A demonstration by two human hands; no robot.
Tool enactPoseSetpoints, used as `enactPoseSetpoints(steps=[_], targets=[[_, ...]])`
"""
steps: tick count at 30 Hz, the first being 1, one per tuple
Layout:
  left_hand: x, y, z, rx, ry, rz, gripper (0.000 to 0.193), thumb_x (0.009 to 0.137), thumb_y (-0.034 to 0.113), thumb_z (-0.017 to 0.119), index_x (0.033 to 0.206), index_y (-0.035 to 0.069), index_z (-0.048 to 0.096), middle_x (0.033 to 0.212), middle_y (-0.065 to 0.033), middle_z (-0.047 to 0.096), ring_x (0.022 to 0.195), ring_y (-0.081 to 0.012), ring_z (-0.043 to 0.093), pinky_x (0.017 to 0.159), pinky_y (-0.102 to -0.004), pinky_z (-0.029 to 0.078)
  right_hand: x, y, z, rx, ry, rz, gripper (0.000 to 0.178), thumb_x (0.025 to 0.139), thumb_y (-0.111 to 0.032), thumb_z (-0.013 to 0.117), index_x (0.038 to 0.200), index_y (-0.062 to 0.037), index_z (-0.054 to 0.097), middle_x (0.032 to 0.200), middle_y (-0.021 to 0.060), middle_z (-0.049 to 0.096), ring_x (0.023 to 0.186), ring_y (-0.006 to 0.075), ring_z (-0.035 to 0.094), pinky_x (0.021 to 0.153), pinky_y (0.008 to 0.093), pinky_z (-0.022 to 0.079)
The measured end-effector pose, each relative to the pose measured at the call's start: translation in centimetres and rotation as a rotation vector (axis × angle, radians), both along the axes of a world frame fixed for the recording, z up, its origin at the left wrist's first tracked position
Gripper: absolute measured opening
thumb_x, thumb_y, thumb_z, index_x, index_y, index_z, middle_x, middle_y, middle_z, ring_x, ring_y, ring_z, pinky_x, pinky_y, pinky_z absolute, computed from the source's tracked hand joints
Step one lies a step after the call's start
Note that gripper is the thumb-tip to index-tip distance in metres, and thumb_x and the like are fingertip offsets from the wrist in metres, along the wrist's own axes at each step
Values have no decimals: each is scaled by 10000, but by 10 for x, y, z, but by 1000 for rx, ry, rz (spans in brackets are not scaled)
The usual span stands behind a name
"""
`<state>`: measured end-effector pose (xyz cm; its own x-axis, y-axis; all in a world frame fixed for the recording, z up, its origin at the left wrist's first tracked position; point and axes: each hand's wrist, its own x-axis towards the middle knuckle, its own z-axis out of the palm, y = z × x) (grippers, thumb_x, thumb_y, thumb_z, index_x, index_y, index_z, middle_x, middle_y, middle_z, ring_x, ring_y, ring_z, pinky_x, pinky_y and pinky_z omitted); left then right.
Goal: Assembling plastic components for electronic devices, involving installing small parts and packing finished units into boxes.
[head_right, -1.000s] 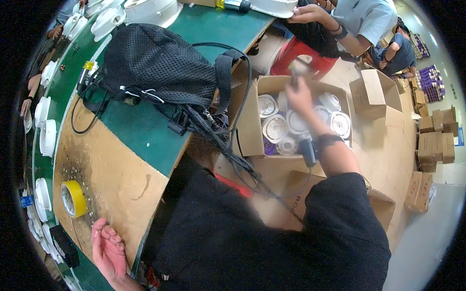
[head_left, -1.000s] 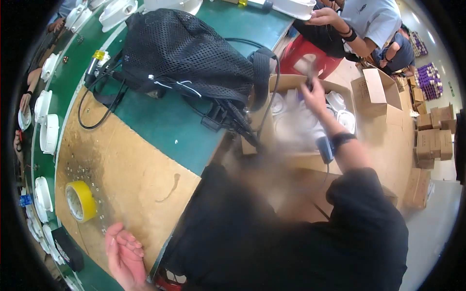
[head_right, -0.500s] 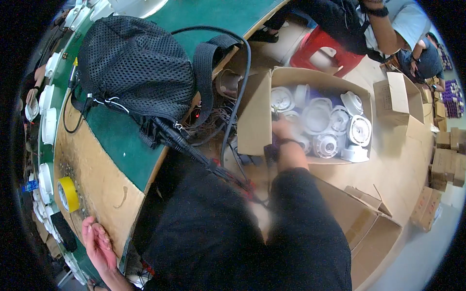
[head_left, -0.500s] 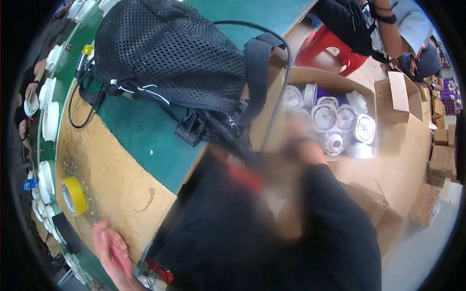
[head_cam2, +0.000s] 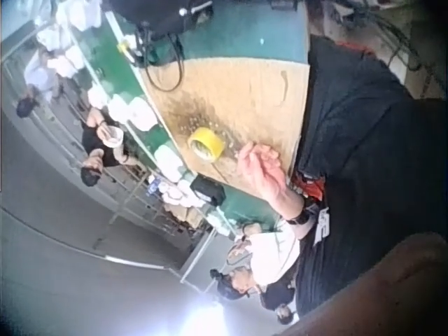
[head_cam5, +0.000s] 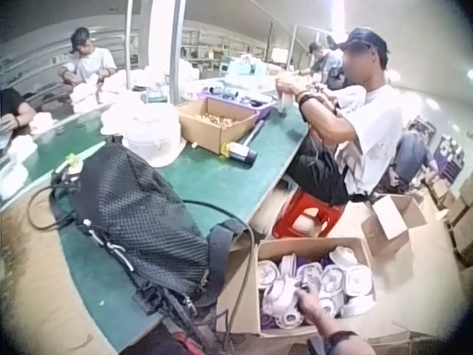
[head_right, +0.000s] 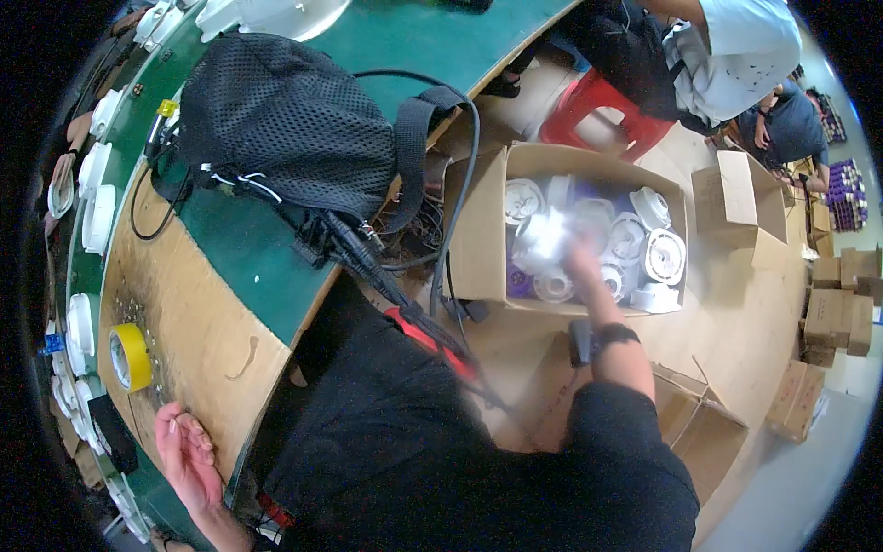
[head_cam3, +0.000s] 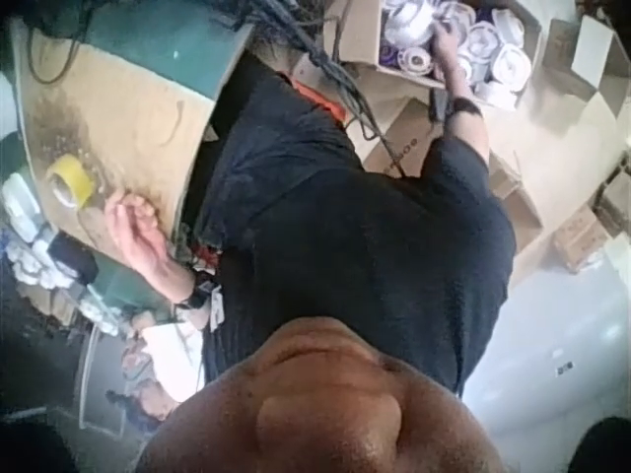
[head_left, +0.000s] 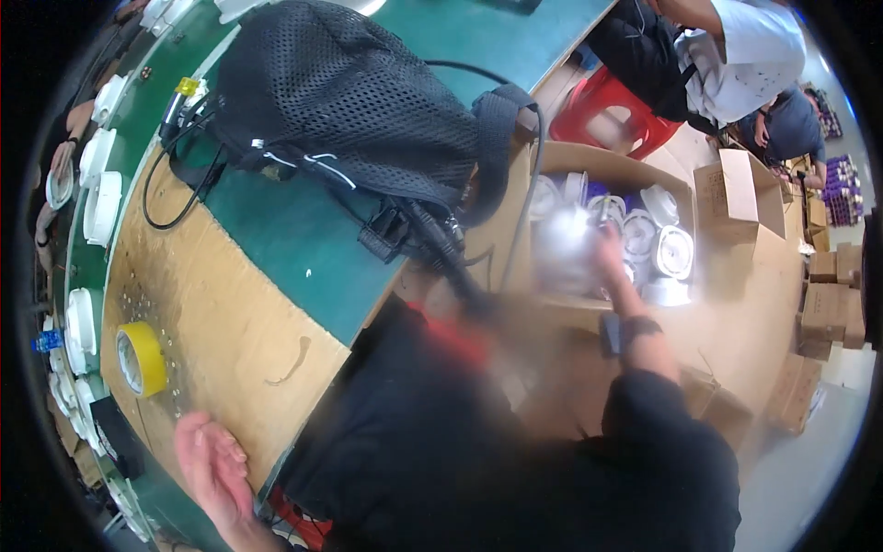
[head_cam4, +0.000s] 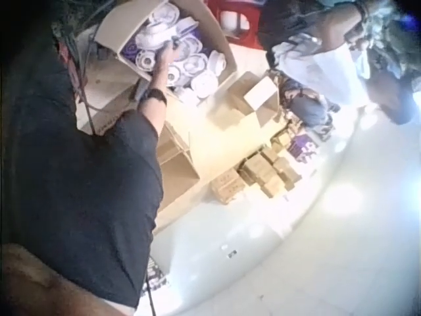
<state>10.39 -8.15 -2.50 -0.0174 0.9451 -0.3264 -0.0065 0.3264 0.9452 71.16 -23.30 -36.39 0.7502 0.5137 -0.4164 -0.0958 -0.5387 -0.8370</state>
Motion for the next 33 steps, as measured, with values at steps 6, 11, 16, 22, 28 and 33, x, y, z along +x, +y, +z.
enactPoseSetpoints(steps=[6,11,16,22,28,33], targets=[[8,0,12,29,-60,-61,238,986,164,532,1164,9,509,815,-96,618,625,-133,603,467,-194,444,-23,54,243,862,119,-20,298,968,-150,498,1244,-54,557,1092,89,618,949,174,625,847,321,517],[35,6,31,80,-160,-362,453,920,281,645,1252,1,515,1067,-121,664,978,-200,666,744,-282,542,-123,104,318,1153,176,282,403,996,-192,379,1207,97,564,1166,205,635,1065,269,645,910,370,550],[58,7,38,32,-677,-488,1164,696,567,822,1520,15,212,1496,-169,384,1358,-286,423,1125,-464,353,-288,154,366,680,863,578,412,993,-235,480,1342,-17,469,1252,184,588,1092,262,632,885,385,568],[-38,-10,18,333,-506,136,782,800,81,742,1467,35,337,1411,-130,466,1277,-233,486,1061,-421,431,-372,167,373,295,779,857,428,877,-131,587,1279,-66,454,993,100,617,840,155,596,686,291,494],[-138,-24,89,434,209,126,486,825,111,756,1259,-10,575,1092,-52,661,963,-114,618,823,-269,505,-400,177,377,79,1217,1108,598,884,-229,558,1407,7,391,1293,175,532,1062,239,566,979,409,442],[-174,-15,104,269,273,51,405,849,146,759,1194,-12,617,1029,-46,680,932,-112,630,810,-266,511,-449,176,374,-188,1562,1513,698,1005,-337,482,1554,-64,147,1477,201,406,1393,278,382,1109,472,356]])
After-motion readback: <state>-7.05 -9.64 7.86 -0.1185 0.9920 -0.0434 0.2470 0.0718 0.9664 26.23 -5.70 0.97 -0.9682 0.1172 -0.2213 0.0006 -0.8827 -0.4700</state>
